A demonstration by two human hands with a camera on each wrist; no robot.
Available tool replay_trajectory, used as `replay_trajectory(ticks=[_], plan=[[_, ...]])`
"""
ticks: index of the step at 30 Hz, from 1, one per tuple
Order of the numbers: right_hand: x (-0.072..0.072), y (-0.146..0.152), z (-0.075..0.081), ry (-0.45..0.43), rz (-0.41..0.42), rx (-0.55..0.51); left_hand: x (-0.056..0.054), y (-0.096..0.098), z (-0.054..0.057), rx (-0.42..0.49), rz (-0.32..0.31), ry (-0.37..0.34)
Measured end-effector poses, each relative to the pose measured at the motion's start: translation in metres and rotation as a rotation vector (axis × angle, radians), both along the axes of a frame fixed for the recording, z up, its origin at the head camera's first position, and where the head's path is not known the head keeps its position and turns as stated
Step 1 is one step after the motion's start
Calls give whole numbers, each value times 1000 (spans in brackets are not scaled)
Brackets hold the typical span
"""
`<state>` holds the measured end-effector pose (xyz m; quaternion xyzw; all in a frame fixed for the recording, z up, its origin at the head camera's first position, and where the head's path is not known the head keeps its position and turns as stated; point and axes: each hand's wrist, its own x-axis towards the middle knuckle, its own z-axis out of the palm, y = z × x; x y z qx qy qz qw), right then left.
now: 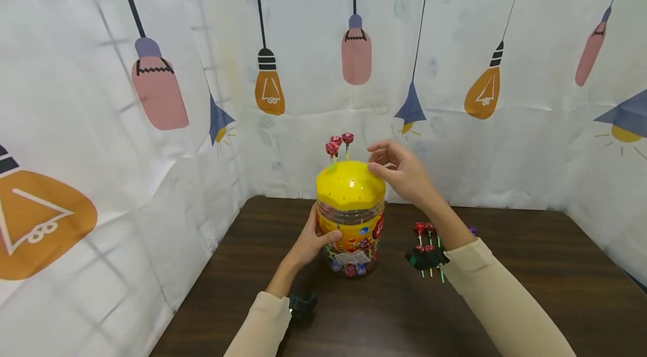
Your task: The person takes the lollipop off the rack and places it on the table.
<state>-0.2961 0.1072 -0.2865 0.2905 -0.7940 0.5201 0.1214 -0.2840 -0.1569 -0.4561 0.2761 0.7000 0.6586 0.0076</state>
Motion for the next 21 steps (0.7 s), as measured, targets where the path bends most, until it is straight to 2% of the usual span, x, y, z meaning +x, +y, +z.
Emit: replay_trajectory(ticks=[4, 9, 15, 21], plan=[[-20, -15, 13, -73, -5, 17, 1, -1, 0, -4, 11, 2], [-36, -26, 17, -128, 8, 7, 1, 0, 1, -6, 14, 1], [-47, -37, 20, -158, 23, 29, 2, 0, 1, -16, 21, -10], [-50, -44, 21, -123, 28, 52, 1, -1, 1, -20, 15, 4]])
